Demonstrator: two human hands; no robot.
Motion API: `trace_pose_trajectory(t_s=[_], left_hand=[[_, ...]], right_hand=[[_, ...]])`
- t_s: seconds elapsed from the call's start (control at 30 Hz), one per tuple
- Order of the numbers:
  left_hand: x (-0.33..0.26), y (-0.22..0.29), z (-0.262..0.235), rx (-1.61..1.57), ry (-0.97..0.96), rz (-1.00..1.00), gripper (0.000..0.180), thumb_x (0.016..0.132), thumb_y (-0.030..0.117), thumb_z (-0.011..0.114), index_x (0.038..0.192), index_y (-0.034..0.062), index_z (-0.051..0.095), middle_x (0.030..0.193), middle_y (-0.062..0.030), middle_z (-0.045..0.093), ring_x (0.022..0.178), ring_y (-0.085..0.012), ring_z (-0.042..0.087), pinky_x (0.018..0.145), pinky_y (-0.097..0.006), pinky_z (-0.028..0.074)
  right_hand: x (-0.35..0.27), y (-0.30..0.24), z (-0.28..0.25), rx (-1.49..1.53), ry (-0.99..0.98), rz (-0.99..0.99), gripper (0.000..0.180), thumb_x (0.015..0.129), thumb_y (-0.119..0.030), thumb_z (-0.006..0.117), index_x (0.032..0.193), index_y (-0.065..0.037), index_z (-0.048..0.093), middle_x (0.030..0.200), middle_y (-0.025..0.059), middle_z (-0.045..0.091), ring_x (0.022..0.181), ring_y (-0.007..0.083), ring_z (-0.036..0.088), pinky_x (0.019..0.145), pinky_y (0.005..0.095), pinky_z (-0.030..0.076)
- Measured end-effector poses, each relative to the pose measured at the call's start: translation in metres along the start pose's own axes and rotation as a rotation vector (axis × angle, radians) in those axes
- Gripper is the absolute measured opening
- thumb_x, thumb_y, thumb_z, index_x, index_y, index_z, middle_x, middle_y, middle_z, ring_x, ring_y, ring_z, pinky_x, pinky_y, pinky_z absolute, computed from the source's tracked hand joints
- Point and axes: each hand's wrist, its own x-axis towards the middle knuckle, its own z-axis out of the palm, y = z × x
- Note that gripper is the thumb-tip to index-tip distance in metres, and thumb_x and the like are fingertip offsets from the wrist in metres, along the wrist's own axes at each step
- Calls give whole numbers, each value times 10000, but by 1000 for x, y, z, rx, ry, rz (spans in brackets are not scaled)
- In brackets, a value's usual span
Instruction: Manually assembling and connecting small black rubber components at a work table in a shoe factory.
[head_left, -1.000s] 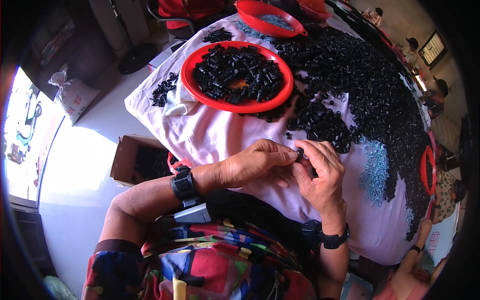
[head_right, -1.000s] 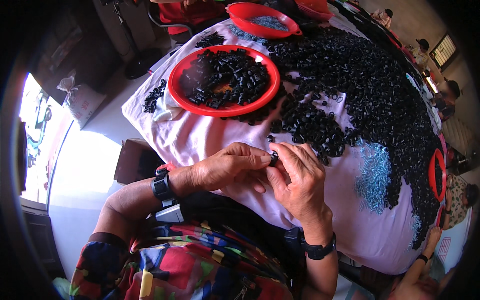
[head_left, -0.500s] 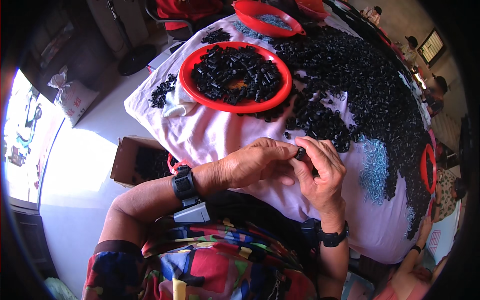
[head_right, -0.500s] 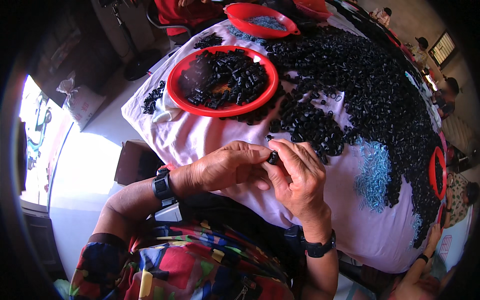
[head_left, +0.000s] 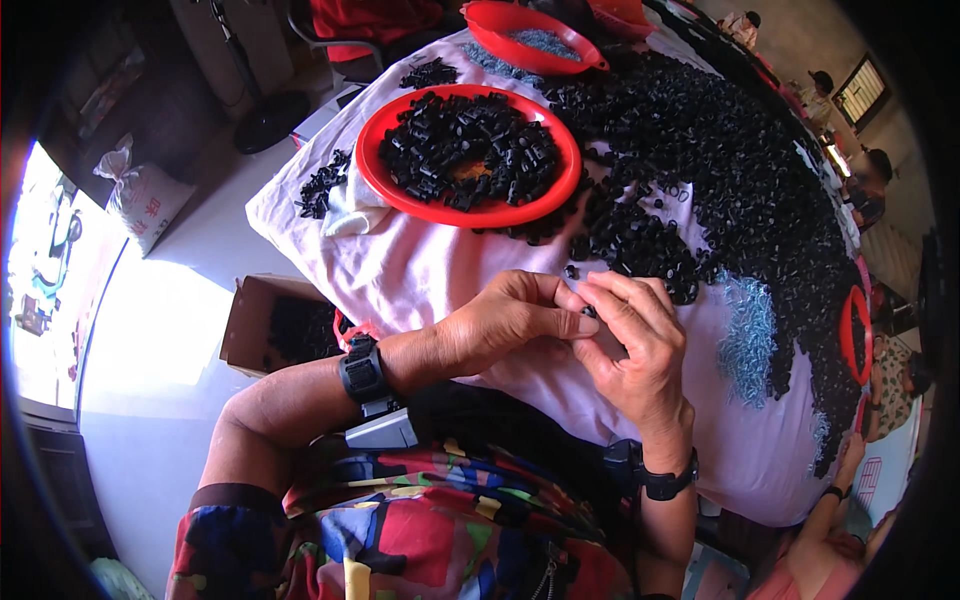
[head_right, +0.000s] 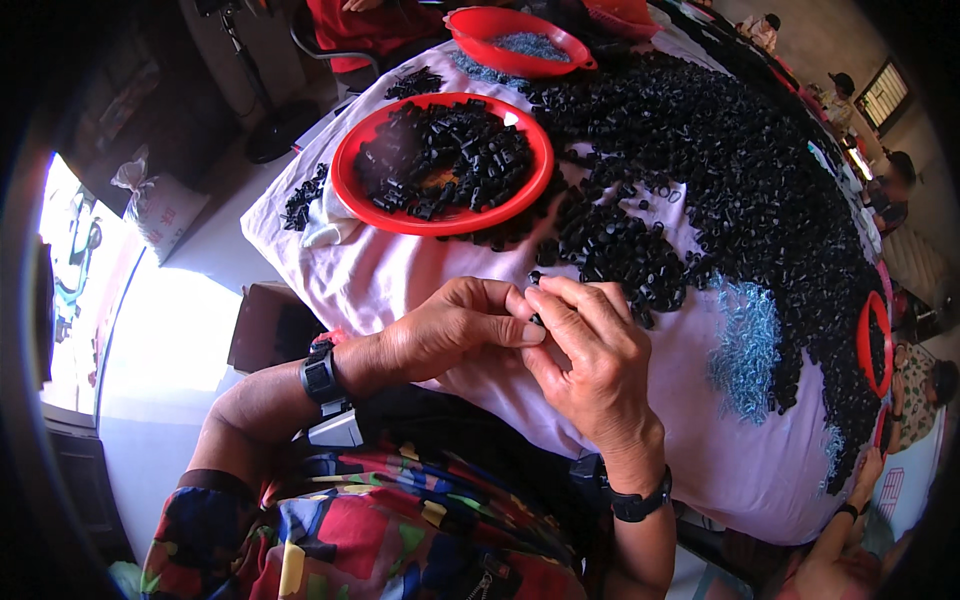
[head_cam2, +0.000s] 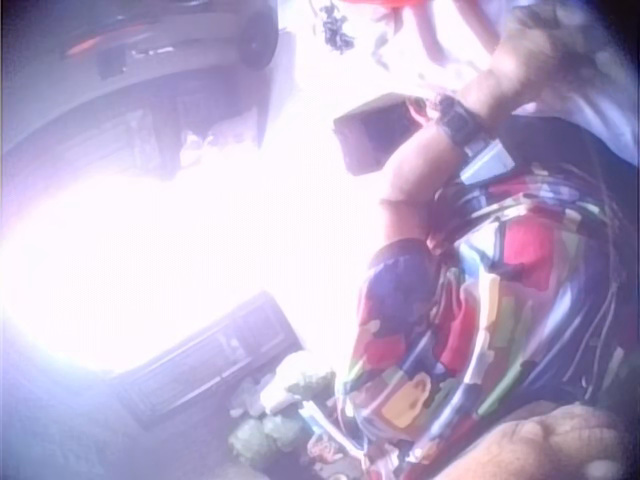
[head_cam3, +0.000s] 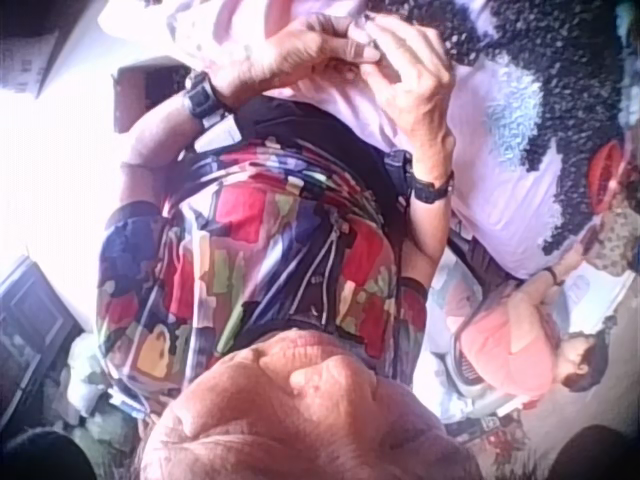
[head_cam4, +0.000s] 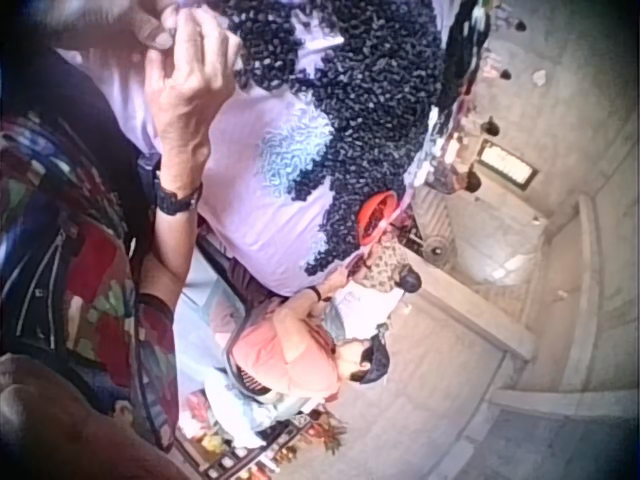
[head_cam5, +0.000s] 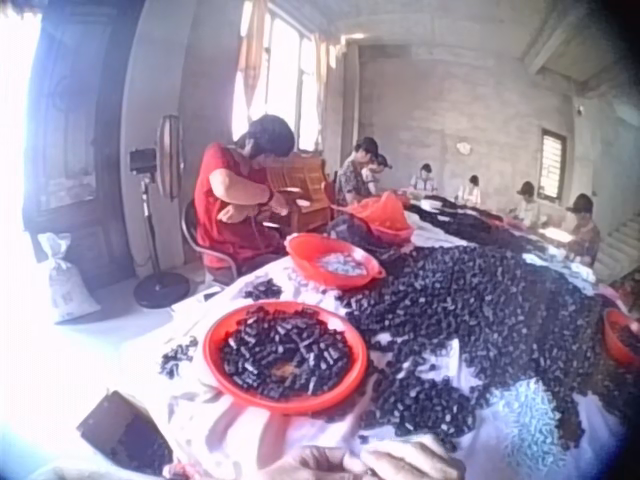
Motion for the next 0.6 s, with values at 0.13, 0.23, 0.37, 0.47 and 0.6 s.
trace_pose_trajectory(t_s=[0.13,0.23,0.37,0.47,0.6], left_hand=[[0,1,0,8,15,-3,304,996,273,722,1158,18,694,1019,-42,731,929,-130,699,807,-278,575],[0,3,-1,-56,38,-2,359,1033,330,663,1198,12,680,1059,-53,728,976,-135,696,825,-300,579],[-1,3,-1,11,6,7,411,1060,377,607,1236,12,673,1095,-59,725,998,-135,687,842,-309,575],[-5,7,7,67,-9,22,386,1060,369,612,1204,21,697,1071,-42,729,981,-119,681,842,-296,568],[-3,2,6,108,-59,96,271,1038,302,664,1084,47,745,967,-3,734,882,-85,678,816,-252,550]], right_hand=[[-2,4,1,16,17,30,447,711,24,816,1145,-7,713,1107,119,719,950,305,673,816,387,578],[-4,6,1,33,46,71,391,763,6,805,1140,-7,704,1091,126,727,923,312,676,802,388,569],[-3,9,0,66,35,76,360,787,11,778,1138,-7,700,1085,132,729,914,320,684,810,392,566],[-2,8,-1,82,32,38,377,774,40,751,1145,-7,700,1093,138,728,929,324,688,820,393,567],[-3,8,3,119,13,18,475,736,73,728,1203,-8,691,1131,145,725,968,329,687,846,401,572]])
